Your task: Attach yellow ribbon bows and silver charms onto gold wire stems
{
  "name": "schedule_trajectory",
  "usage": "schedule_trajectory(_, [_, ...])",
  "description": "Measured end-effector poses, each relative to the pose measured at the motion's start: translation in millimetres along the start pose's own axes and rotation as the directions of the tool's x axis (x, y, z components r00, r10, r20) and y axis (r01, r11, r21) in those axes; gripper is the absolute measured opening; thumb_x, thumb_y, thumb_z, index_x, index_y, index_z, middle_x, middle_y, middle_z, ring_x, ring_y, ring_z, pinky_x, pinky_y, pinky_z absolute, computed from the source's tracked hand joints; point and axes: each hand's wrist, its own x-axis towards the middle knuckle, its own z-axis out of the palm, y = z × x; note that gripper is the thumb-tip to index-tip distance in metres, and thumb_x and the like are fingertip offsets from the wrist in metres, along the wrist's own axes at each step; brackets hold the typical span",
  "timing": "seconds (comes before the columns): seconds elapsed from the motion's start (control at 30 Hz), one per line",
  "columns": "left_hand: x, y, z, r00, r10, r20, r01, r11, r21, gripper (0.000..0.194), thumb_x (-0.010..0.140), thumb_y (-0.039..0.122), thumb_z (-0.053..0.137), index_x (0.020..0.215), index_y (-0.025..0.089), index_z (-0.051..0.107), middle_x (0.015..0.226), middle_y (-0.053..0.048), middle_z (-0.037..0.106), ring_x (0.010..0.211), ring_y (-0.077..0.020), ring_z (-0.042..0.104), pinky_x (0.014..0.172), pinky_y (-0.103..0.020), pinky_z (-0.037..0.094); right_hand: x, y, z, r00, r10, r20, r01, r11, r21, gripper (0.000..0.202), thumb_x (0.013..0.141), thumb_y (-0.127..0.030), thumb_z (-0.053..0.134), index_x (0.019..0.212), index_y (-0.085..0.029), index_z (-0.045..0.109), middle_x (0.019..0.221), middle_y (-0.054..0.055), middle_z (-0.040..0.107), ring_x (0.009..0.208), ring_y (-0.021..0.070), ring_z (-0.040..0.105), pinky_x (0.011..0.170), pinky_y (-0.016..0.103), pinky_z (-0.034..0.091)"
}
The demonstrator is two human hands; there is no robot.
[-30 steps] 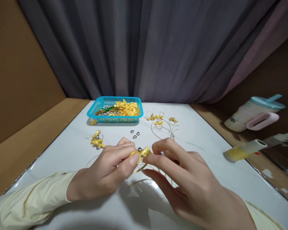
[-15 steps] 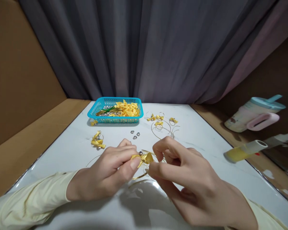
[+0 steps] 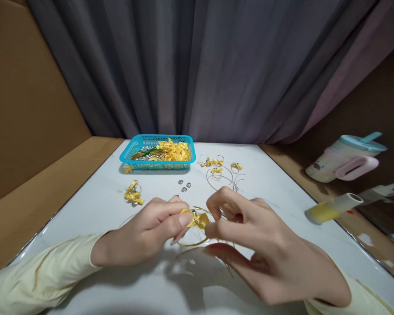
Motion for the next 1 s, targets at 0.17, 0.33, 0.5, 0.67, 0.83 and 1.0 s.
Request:
schedule_trajectory(0.17, [1,-2,5.7,0.979,0.188,-0.079,-0.166,0.958,0.235,0.027,0.087,0.014,0.027,0.06,0.02,0.03,0.055,0.003,0.038,0.056,-0.0125,0.036,0.064,-0.028,0.034,5,-8,14,0.989,0.15,-0.014,-0.15,0.988,-0.02,0.006,0.085,-0.017,0.046,0.082,-0.015,0.05,0.086,0.005,0.047,0.063,0.0118,0.045,0.05,0.023,0.039])
schedule_trajectory(0.33, [-1,-1,3.4,0.992,0.106,-0.064,-0.095,0.983,0.156,0.03,0.088,0.019,0.028,0.059,0.019,0.033,0.057,0.002,0.04,0.061,-0.0134,0.041,0.064,-0.026,0.035,1,-4,8,0.998,0.02,0.052,-0.018,0.999,-0.03,0.029,0.07,-0.001,0.04,0.089,-0.02,0.053,0.097,0.005,0.043,0.063,0.0109,0.041,0.051,0.023,0.037])
schedule_trajectory(0.5, [0,0,-1.8,0.999,-0.037,0.038,0.038,0.998,-0.04,0.034,0.09,0.024,0.03,0.057,0.018,0.037,0.057,0.004,0.041,0.054,-0.0098,0.039,0.057,-0.021,0.036,-1,7,-2,0.991,-0.124,0.056,0.126,0.991,-0.035,0.028,0.069,-0.002,0.04,0.081,-0.022,0.055,0.102,0.004,0.043,0.065,0.0106,0.042,0.054,0.024,0.035])
schedule_trajectory(0.67, [1,-3,-0.8,0.999,-0.005,0.033,0.005,1.0,0.0,0.033,0.09,0.023,0.029,0.059,0.018,0.039,0.06,0.002,0.044,0.064,-0.0123,0.043,0.064,-0.023,0.037,4,2,2,0.997,0.043,0.06,-0.046,0.997,0.055,0.008,0.086,-0.025,0.05,0.084,-0.017,0.05,0.098,0.005,0.046,0.057,0.0081,0.041,0.052,0.023,0.037])
schedule_trajectory(0.83, [1,-3,-1.7,0.998,-0.033,0.053,0.034,0.999,-0.024,0.033,0.09,0.024,0.03,0.058,0.018,0.037,0.059,0.002,0.04,0.063,-0.0123,0.04,0.064,-0.023,0.036,4,-2,3,0.993,0.063,0.098,-0.062,0.998,-0.014,0.01,0.084,-0.014,0.043,0.087,-0.018,0.052,0.098,0.006,0.046,0.057,0.0092,0.04,0.052,0.023,0.036])
schedule_trajectory(1.0, [6,-2,-7.0,0.981,-0.116,0.153,0.154,0.951,-0.27,0.033,0.088,0.025,0.034,0.056,0.018,0.036,0.055,0.006,0.034,0.051,-0.0089,0.031,0.053,-0.022,0.031,0,5,-2,0.99,-0.098,0.103,0.104,0.993,-0.057,0.033,0.062,-0.001,0.04,0.082,-0.023,0.055,0.104,0.004,0.044,0.063,0.0104,0.04,0.052,0.023,0.031])
